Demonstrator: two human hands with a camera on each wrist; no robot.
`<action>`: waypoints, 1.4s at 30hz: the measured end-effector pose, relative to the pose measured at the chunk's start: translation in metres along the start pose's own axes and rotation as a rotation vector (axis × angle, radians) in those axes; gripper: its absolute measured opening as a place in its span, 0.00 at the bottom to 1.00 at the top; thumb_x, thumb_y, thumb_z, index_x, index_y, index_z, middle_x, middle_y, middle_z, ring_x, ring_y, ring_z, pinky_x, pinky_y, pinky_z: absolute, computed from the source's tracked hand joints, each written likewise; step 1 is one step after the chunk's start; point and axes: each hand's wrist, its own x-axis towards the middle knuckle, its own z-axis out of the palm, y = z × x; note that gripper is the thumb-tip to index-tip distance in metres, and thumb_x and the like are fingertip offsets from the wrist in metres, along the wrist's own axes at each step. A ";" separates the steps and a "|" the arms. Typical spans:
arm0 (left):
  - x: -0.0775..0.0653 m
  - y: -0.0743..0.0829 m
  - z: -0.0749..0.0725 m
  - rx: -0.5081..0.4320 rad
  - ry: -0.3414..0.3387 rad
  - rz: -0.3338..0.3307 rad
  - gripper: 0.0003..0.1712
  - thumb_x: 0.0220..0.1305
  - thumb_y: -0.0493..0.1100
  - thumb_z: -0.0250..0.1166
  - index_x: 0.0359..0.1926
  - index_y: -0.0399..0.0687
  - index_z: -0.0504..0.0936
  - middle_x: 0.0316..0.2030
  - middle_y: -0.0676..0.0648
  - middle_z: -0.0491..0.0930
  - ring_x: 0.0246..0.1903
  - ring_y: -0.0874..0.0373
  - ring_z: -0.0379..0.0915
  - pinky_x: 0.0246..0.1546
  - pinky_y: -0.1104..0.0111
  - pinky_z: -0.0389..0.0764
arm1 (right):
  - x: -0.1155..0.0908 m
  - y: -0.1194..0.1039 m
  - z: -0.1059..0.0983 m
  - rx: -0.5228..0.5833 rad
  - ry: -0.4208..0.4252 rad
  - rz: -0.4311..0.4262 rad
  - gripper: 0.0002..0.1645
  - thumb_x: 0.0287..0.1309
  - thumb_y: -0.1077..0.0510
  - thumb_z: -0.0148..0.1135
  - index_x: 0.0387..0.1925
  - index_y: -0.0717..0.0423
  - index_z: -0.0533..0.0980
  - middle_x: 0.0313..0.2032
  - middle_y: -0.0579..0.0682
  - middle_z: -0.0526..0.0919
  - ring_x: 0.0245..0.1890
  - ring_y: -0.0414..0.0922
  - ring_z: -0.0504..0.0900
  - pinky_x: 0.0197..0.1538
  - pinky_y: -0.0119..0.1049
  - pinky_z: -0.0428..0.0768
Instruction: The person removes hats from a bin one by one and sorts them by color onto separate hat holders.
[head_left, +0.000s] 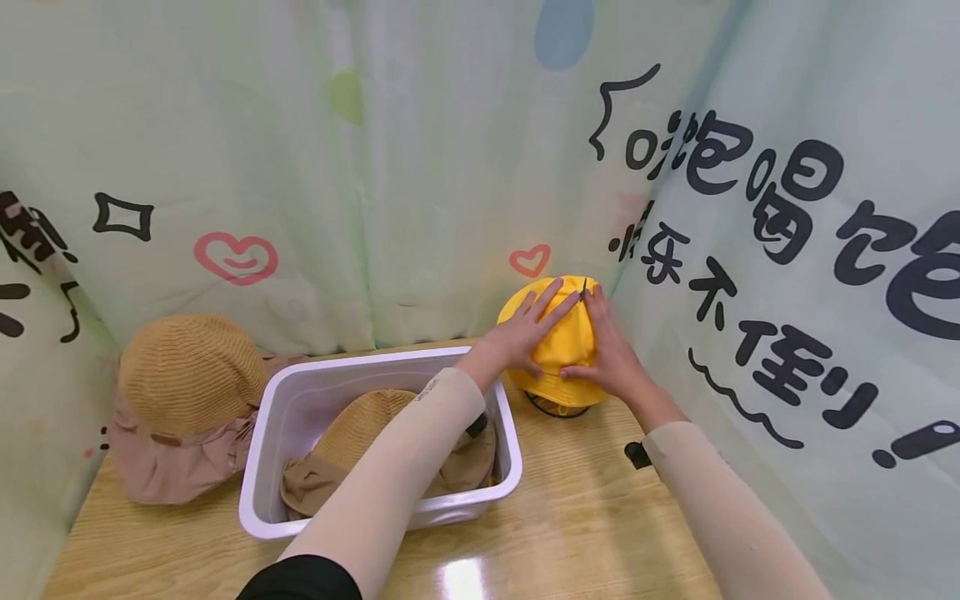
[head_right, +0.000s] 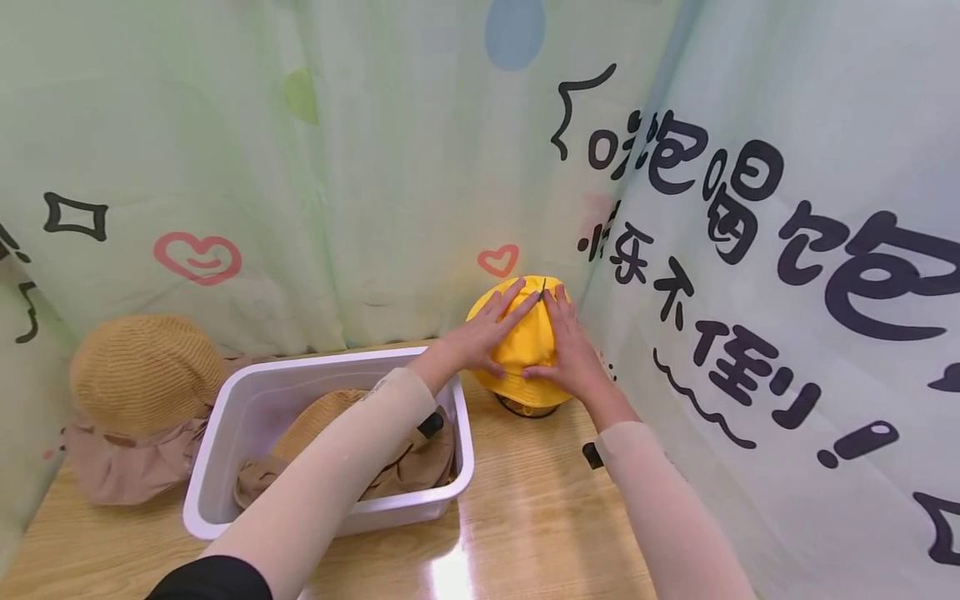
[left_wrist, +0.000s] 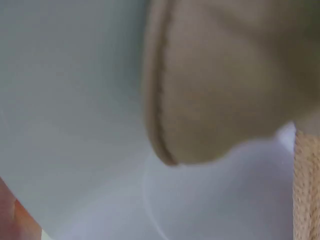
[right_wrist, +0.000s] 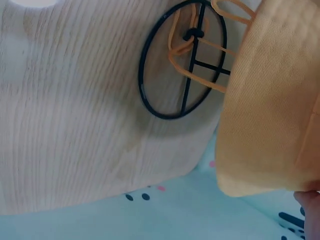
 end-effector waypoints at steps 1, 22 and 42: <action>-0.001 0.000 0.000 0.002 -0.002 0.001 0.80 0.49 0.54 0.79 0.77 0.63 0.18 0.75 0.50 0.09 0.79 0.47 0.25 0.77 0.57 0.37 | 0.000 0.000 0.001 0.005 0.000 0.006 0.83 0.39 0.45 0.83 0.80 0.39 0.30 0.79 0.47 0.24 0.76 0.66 0.46 0.67 0.69 0.59; -0.057 0.006 -0.080 -0.204 0.164 0.031 0.70 0.57 0.54 0.75 0.79 0.56 0.28 0.79 0.45 0.28 0.78 0.44 0.35 0.76 0.51 0.46 | -0.008 -0.034 -0.019 -0.185 0.030 -0.019 0.81 0.40 0.39 0.82 0.80 0.46 0.35 0.79 0.52 0.30 0.78 0.63 0.34 0.71 0.70 0.42; -0.177 -0.010 -0.121 -0.213 0.217 -0.106 0.49 0.65 0.53 0.68 0.79 0.61 0.50 0.70 0.43 0.65 0.68 0.49 0.64 0.68 0.56 0.67 | -0.021 -0.113 0.014 -0.019 0.058 -0.212 0.72 0.47 0.37 0.75 0.80 0.47 0.39 0.80 0.51 0.39 0.77 0.64 0.39 0.73 0.67 0.43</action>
